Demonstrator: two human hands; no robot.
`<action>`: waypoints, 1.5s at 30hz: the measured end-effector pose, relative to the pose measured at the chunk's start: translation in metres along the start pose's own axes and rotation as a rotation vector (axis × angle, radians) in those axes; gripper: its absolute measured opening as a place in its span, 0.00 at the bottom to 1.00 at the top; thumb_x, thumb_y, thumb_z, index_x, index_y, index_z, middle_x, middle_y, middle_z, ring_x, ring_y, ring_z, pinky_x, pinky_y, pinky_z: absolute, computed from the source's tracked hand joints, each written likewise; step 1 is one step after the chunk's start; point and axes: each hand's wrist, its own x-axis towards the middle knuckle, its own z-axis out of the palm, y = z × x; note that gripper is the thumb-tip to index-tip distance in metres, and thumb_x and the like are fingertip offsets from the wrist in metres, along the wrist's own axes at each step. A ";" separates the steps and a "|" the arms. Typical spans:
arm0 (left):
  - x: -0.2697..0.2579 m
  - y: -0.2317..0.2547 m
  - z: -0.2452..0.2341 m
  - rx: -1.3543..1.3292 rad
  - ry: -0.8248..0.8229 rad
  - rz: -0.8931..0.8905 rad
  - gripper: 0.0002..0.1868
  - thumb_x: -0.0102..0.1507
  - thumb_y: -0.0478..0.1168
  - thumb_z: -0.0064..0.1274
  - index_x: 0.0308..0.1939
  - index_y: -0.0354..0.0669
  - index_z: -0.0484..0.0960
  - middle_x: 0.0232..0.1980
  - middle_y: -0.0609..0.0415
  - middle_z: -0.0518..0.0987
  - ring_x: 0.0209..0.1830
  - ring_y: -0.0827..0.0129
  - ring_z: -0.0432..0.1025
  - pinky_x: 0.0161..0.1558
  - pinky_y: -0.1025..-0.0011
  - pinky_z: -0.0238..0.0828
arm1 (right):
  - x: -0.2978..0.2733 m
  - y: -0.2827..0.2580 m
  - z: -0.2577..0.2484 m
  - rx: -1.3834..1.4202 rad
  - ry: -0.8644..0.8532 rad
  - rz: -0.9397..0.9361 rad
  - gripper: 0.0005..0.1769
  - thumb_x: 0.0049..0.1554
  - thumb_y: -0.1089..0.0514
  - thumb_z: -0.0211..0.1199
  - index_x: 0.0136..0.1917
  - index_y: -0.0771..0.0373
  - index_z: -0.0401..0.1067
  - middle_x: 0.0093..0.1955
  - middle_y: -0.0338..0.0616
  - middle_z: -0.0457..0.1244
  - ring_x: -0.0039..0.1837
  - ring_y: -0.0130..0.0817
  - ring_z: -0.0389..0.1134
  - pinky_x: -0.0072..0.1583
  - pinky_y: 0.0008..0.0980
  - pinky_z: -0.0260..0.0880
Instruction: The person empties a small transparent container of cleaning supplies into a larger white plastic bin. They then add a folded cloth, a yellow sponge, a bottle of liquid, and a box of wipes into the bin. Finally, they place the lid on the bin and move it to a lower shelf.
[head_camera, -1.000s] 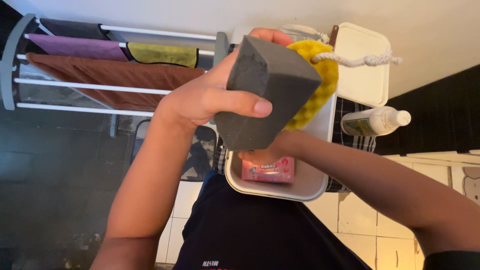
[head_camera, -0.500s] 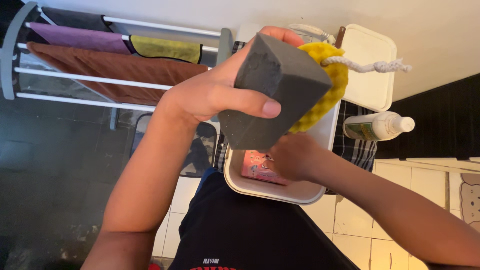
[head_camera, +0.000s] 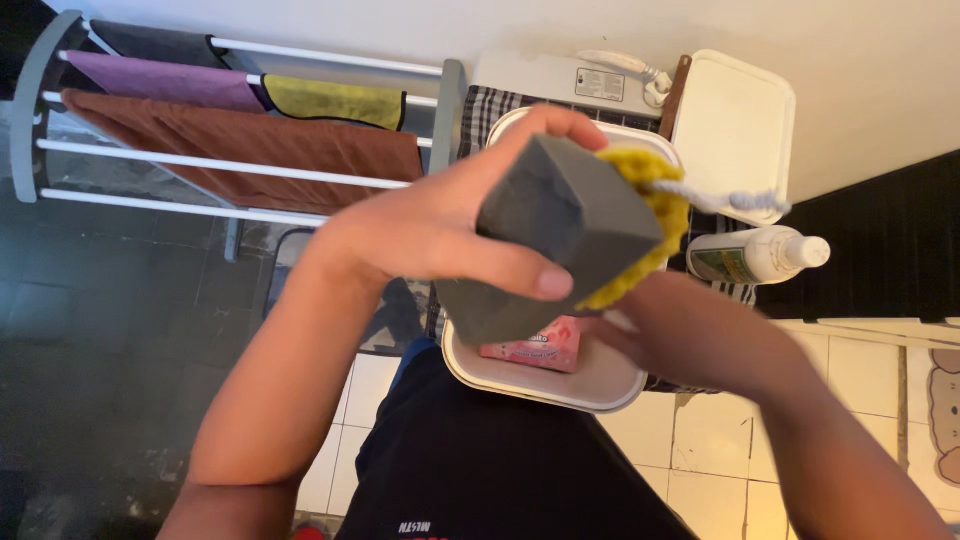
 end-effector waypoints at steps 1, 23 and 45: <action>0.000 0.001 0.005 0.032 0.004 -0.012 0.51 0.59 0.48 0.68 0.79 0.39 0.56 0.69 0.47 0.70 0.73 0.61 0.66 0.72 0.65 0.65 | -0.012 0.008 -0.008 0.118 0.080 -0.030 0.20 0.58 0.44 0.60 0.61 0.49 0.73 0.48 0.42 0.73 0.50 0.35 0.76 0.50 0.38 0.79; -0.017 -0.004 0.074 0.459 0.205 -0.408 0.39 0.53 0.55 0.66 0.61 0.40 0.67 0.54 0.44 0.80 0.55 0.57 0.77 0.56 0.65 0.71 | -0.027 0.008 -0.011 0.226 0.529 -0.258 0.40 0.41 0.59 0.75 0.67 0.58 0.66 0.57 0.49 0.68 0.56 0.45 0.73 0.57 0.39 0.72; -0.022 0.021 0.071 0.735 -0.058 -0.401 0.34 0.52 0.47 0.66 0.60 0.45 0.71 0.54 0.53 0.73 0.52 0.52 0.72 0.46 0.57 0.69 | 0.027 0.002 0.046 -0.166 0.218 -0.323 0.23 0.43 0.56 0.73 0.53 0.57 0.73 0.45 0.46 0.70 0.51 0.48 0.72 0.52 0.44 0.73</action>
